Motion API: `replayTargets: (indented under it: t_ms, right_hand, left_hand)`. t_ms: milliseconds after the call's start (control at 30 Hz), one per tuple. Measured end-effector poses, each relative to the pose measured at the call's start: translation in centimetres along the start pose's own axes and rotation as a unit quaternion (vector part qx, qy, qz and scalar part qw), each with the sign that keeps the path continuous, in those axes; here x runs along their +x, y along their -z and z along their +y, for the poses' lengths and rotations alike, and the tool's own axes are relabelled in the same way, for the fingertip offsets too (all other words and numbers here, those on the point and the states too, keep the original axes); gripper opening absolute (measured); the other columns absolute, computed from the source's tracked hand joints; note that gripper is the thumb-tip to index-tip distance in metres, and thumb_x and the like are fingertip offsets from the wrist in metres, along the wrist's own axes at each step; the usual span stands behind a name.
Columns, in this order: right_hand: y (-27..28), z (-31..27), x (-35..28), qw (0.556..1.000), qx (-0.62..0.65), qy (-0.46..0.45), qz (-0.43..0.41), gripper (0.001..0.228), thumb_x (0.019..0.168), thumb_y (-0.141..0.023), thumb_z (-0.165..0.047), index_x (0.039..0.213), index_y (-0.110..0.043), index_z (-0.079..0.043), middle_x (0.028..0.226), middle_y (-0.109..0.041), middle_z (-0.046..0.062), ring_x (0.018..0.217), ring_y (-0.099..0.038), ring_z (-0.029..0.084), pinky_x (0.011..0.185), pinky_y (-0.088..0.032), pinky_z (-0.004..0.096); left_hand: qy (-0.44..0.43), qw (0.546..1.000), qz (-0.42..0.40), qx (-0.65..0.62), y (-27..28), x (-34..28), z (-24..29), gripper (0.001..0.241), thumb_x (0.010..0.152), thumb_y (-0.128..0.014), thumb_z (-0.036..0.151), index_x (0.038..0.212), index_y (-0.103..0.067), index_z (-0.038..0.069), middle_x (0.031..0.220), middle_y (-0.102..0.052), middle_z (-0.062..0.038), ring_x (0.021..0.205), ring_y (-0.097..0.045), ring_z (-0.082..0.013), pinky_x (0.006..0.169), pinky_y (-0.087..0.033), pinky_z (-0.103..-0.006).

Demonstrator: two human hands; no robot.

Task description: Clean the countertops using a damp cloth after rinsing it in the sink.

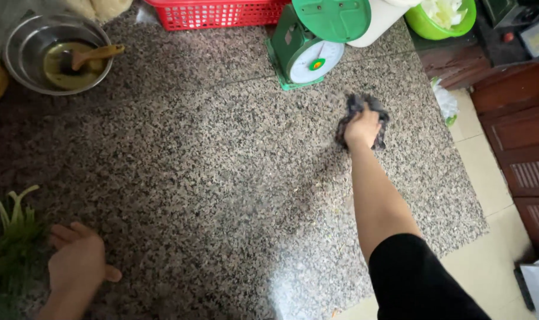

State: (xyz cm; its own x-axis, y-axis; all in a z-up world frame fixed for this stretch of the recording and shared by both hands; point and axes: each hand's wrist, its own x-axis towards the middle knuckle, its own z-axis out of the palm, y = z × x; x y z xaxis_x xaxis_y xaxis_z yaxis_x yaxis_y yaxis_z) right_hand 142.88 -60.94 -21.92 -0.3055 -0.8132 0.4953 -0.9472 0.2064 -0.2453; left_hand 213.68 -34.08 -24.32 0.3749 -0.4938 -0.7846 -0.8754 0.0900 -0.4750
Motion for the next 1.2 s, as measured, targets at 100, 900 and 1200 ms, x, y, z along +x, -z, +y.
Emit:
replayTargets:
  t_ms: [100, 900, 1200]
  right_hand:
    - [4.7, -7.3, -2.0, 0.955, 0.212, -0.203, -0.029, 0.044, 0.083, -0.051, -0.009, 0.123, -0.070, -0.007, 0.124, -0.072, 0.014, 0.121, -0.066, 0.028, 0.115, -0.049, 0.039]
    - [17.6, -4.0, -12.8, 0.982, -0.004, -0.033, -0.185, 0.039, 0.100, -0.057, -0.010, 0.137, -0.066, -0.015, 0.127, -0.061, 0.026, 0.115, -0.059, 0.044, 0.102, -0.047, 0.045]
    - [29.8, -27.1, -45.0, 0.895, 0.242, 0.272, -0.259, 0.041, 0.083, -0.062, -0.006, 0.123, -0.069, -0.009, 0.125, -0.068, 0.009, 0.108, -0.063, 0.028, 0.092, -0.052, 0.043]
  left_hand:
    - [0.003, 0.999, 0.013, -0.033, 1.0, -3.1, -0.5, 0.141, 0.071, -0.063, 0.088, 0.163, -0.010, -0.006, 0.167, -0.016, -0.029, 0.153, -0.026, -0.0352, 0.106, -0.050, -0.0289]
    - [0.066, 0.981, 0.058, -0.171, 3.1, 0.4, -0.1, 0.172, 0.043, -0.100, 0.078, 0.159, -0.003, -0.003, 0.164, -0.004, -0.028, 0.148, -0.024, -0.0414, 0.105, -0.048, -0.0528]
    - [0.075, 0.968, 0.238, 0.031, -0.5, 5.0, 1.0, 0.152, 0.041, -0.079, 0.094, 0.152, -0.044, -0.002, 0.167, -0.027, -0.019, 0.146, -0.042, -0.0379, 0.076, -0.065, -0.0425]
